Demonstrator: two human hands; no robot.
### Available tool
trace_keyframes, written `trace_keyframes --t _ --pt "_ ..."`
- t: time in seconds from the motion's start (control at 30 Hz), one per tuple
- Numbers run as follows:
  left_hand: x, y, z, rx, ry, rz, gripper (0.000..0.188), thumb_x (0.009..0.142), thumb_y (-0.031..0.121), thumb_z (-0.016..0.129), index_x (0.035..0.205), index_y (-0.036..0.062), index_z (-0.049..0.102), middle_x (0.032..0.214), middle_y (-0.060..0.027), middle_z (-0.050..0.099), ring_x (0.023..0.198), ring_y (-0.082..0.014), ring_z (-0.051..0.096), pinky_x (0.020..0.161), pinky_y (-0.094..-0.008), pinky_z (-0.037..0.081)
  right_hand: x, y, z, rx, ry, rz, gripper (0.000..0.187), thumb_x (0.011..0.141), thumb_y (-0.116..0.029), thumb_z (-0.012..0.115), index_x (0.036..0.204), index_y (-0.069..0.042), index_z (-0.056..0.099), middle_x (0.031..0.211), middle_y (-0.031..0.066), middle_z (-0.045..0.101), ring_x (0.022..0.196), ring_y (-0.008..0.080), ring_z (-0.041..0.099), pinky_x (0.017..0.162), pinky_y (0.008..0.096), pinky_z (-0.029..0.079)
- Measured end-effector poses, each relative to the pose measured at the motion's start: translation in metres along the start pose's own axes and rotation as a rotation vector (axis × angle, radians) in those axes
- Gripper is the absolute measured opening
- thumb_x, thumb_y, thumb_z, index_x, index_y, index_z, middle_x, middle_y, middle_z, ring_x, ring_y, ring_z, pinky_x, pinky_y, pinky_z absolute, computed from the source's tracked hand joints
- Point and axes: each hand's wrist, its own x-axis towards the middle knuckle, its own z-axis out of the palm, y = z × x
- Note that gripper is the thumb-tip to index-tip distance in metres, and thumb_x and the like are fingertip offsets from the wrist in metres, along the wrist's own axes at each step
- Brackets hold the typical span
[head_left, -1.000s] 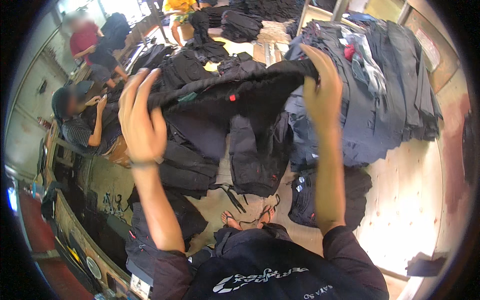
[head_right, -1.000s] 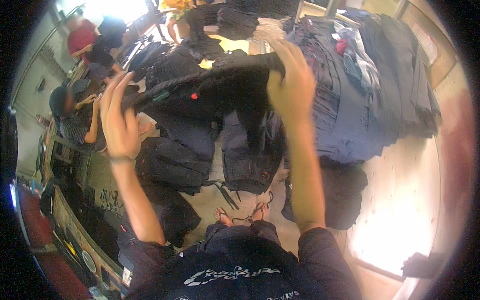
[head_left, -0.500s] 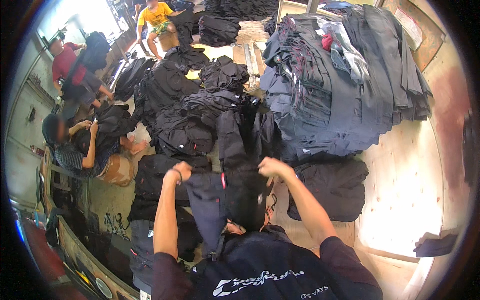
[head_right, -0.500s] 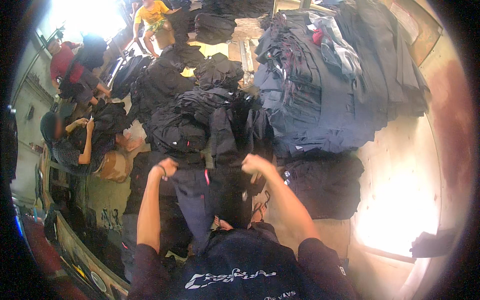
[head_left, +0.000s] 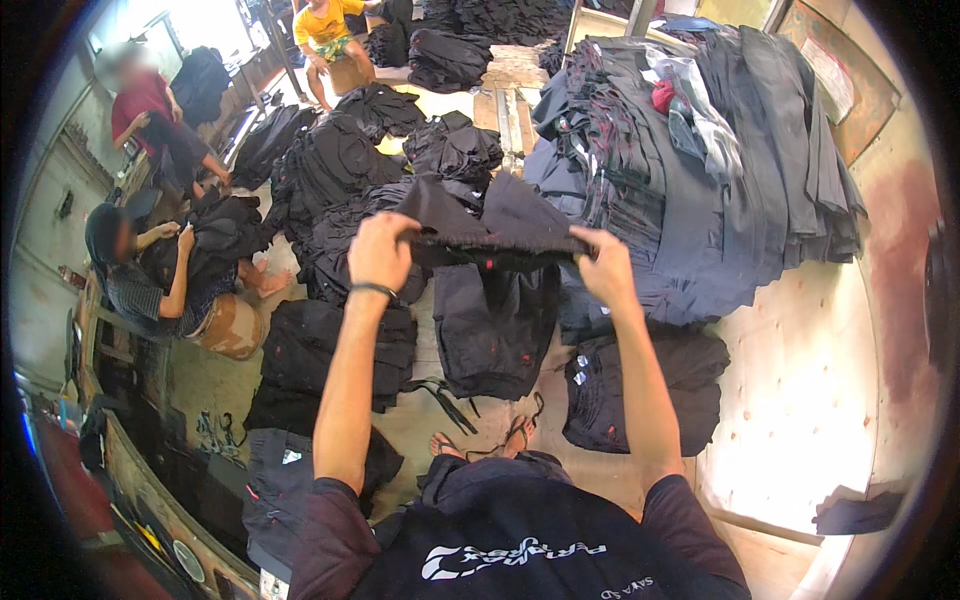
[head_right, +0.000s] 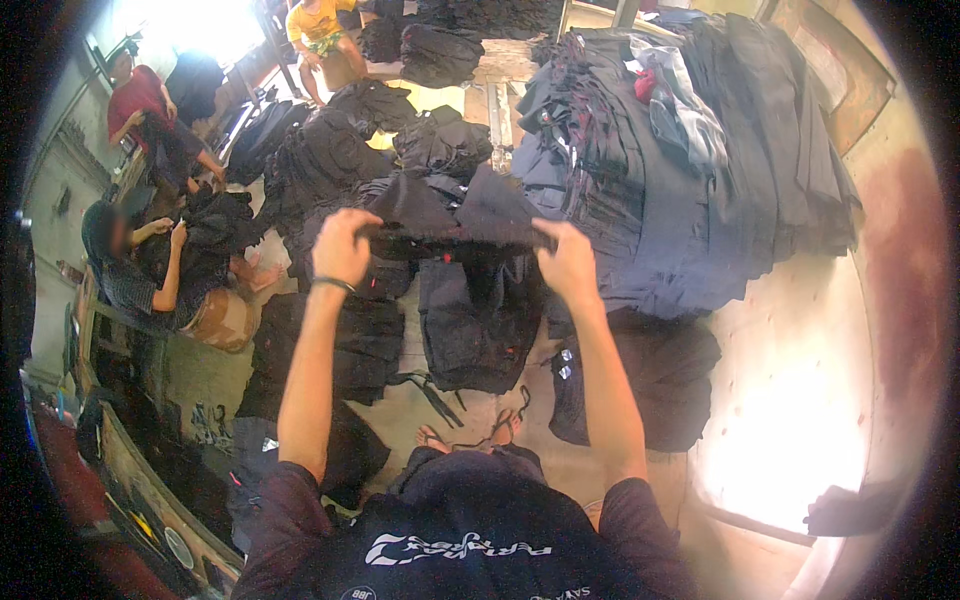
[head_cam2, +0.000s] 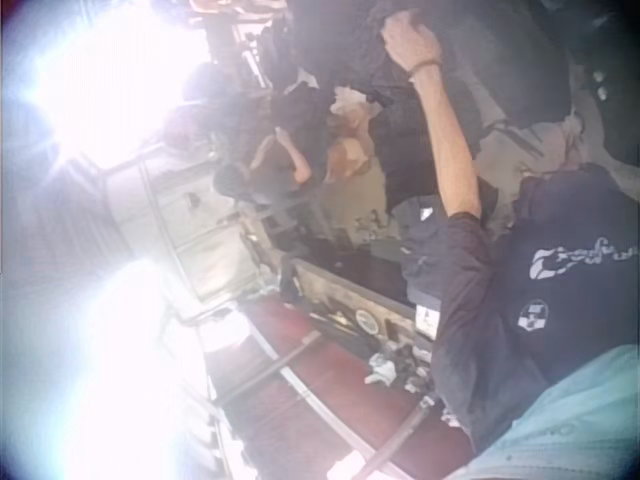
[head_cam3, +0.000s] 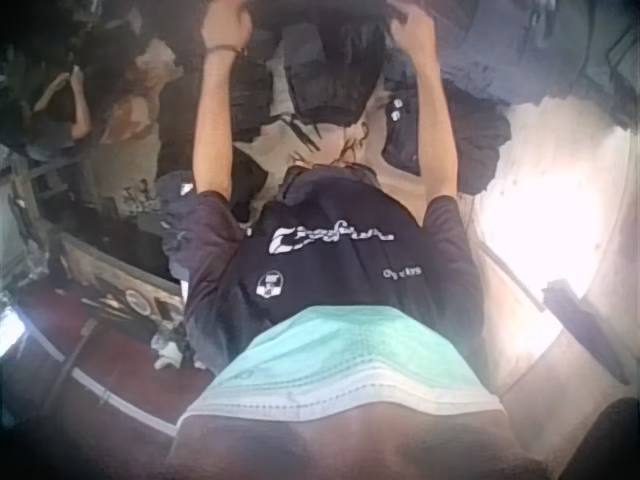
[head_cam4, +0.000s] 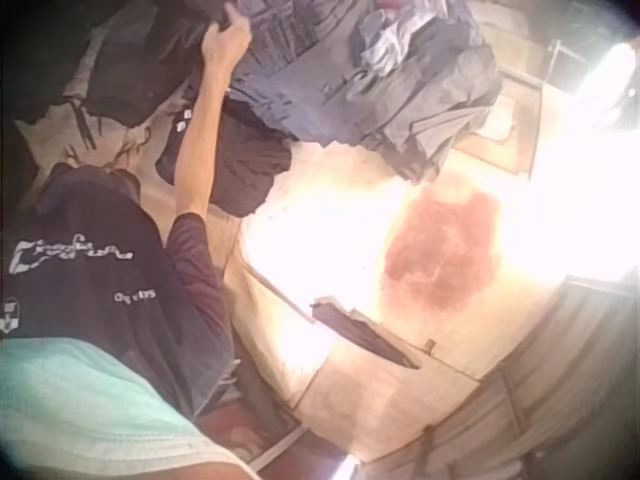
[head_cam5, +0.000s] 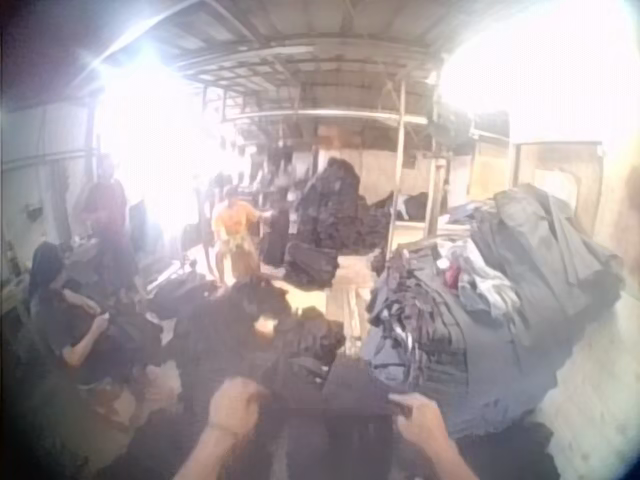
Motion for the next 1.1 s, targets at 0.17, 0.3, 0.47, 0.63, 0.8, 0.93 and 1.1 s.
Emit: trace_keyframes --t 0.17,0.3,0.47,0.63,0.8,0.93,1.1 --pt "-0.095 -0.046 0.116 0.154 -0.245 -0.078 0.034 0.082 0.010 0.067 0.113 0.0203 0.075 0.132 -0.0048 0.065 0.132 -0.0323 0.053 0.109 -0.0577 0.043 -0.088 0.093 0.088 -0.216 -0.131 0.012 0.061 0.081 -0.014 0.080 0.140 -0.012 0.063 0.141 0.0155 0.063 0.125 0.0375 0.063 0.105 0.0445 0.051" --pt "-0.225 -0.074 0.189 0.364 -0.896 -0.224 0.057 0.088 0.035 0.071 0.142 0.0211 0.061 0.160 -0.0129 0.044 0.149 -0.0392 0.038 0.121 -0.0690 0.024 -0.215 0.169 0.143 -0.444 -0.543 0.244 0.076 0.087 -0.046 0.077 0.150 -0.014 0.051 0.151 0.0334 0.047 0.126 0.0514 0.058 0.104 0.0532 0.051" --pt "-0.394 -0.067 0.164 -0.197 -1.189 -0.545 0.048 0.088 0.043 0.071 0.121 0.0088 0.071 0.125 -0.0244 0.069 0.115 -0.0433 0.066 0.097 -0.0487 0.055 -0.358 0.226 0.159 -0.381 -1.081 0.461 0.060 0.091 -0.054 0.067 0.133 -0.011 0.069 0.126 0.0284 0.068 0.119 0.0455 0.065 0.103 0.0494 0.053" --pt "-0.460 -0.041 0.030 -0.132 -0.442 -0.730 0.032 0.093 0.030 0.069 0.110 0.0028 0.072 0.107 -0.0233 0.073 0.104 -0.0429 0.069 0.093 -0.0496 0.055 -0.411 0.217 0.152 -0.386 -1.166 0.743 0.050 0.092 -0.048 0.063 0.121 -0.010 0.076 0.126 0.0237 0.070 0.119 0.0423 0.066 0.103 0.0469 0.052" --pt "-0.449 -0.086 -0.126 0.111 0.339 -0.672 0.007 0.093 0.004 0.065 0.097 0.0021 0.071 0.100 -0.0173 0.073 0.099 -0.0367 0.069 0.091 -0.0435 0.054 -0.362 0.210 0.199 -0.548 -1.249 0.408 0.044 0.090 -0.042 0.069 0.124 -0.015 0.076 0.118 0.0168 0.075 0.107 0.0343 0.074 0.094 0.0428 0.058" --pt "-0.507 -0.160 -0.217 0.854 0.552 -1.010 0.040 0.092 0.031 0.071 0.124 0.0072 0.065 0.137 -0.0175 0.062 0.128 -0.0389 0.056 0.109 -0.0486 0.044 -0.278 0.181 0.266 -0.265 -1.062 0.231 0.040 0.092 -0.031 0.071 0.118 -0.001 0.074 0.091 0.0188 0.077 0.072 0.0239 0.075 0.068 0.0378 0.058" --pt "-0.620 -0.205 -0.252 0.504 0.275 -1.857 0.105 0.080 0.086 0.059 0.152 0.0106 0.051 0.166 -0.0139 0.036 0.159 -0.0300 0.017 0.117 -0.0776 0.011 -0.208 0.073 0.309 0.123 -0.900 0.296 0.037 0.098 -0.022 0.068 0.125 0.002 0.069 0.107 0.0194 0.077 0.096 0.0286 0.074 0.084 0.0374 0.057"
